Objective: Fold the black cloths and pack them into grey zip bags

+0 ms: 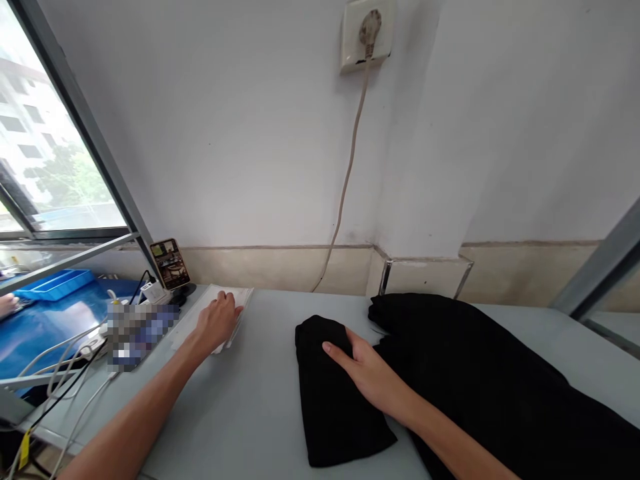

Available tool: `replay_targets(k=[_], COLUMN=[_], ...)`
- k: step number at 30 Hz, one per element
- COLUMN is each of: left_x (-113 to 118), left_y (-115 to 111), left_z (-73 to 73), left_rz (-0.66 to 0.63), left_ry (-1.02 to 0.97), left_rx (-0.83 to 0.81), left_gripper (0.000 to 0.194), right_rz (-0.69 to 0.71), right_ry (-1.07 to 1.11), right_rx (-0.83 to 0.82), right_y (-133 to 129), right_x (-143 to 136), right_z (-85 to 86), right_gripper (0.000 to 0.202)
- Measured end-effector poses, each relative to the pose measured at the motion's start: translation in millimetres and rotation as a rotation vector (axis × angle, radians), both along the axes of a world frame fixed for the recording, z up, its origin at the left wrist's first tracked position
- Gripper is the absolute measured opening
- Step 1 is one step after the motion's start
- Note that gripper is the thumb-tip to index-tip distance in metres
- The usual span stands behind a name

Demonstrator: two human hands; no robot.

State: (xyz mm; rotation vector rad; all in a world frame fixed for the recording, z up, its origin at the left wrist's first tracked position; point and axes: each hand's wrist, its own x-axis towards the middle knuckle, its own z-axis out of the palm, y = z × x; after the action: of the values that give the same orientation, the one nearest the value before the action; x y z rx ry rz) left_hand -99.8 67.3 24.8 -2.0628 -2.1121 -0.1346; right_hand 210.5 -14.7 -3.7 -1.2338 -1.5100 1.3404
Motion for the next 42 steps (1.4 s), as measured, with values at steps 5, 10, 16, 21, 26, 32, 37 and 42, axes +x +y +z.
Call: replay_targets(k=[5, 10, 16, 21, 26, 32, 37, 42], left_x=[-8, 22, 74, 83, 81, 83, 86, 87], left_y=[3, -14, -57, -56, -59, -67, -66, -71], left_z=[-0.2, 13.0, -6.5, -13.3, -8.5, -18.6, -21.3, -22.3], left_rz=[-0.049, -0.247, -0.682, -0.371, -0.442, -0.709, -0.691, -0.684], left_ry=[-0.058, -0.195, -0.864, -1.321, -1.249, -0.806, -0.791, -0.915], left_rx=[-0.040, 0.020, -0.238, -0.269, -0.063, 0.039, 0.067, 0.073], left_gripper=[0.029, 0.029, 0.012, 0.011, 0.018, 0.011, 0.008, 0.010], right_rz=[-0.014, -0.097, -0.053, -0.071, -0.027, 0.011, 0.063, 0.014], right_ry=[0.019, 0.090, 0.185, 0.145, 0.104, 0.048, 0.111, 0.132], right_rx=[-0.010, -0.044, -0.114, -0.083, -0.044, 0.093, 0.045, 0.029], right_y=[-1, -9, -13, -6, -3, -5, -11, -12], right_x=[-2, -2, -4, -5, -6, -8, -9, -10], right_z=[3.3, 15.7, 16.5, 11.8, 9.9, 11.7, 14.1, 12.9], right_gripper=[0.056, 0.050, 0.054, 0.057, 0.054, 0.046, 0.048, 0.048])
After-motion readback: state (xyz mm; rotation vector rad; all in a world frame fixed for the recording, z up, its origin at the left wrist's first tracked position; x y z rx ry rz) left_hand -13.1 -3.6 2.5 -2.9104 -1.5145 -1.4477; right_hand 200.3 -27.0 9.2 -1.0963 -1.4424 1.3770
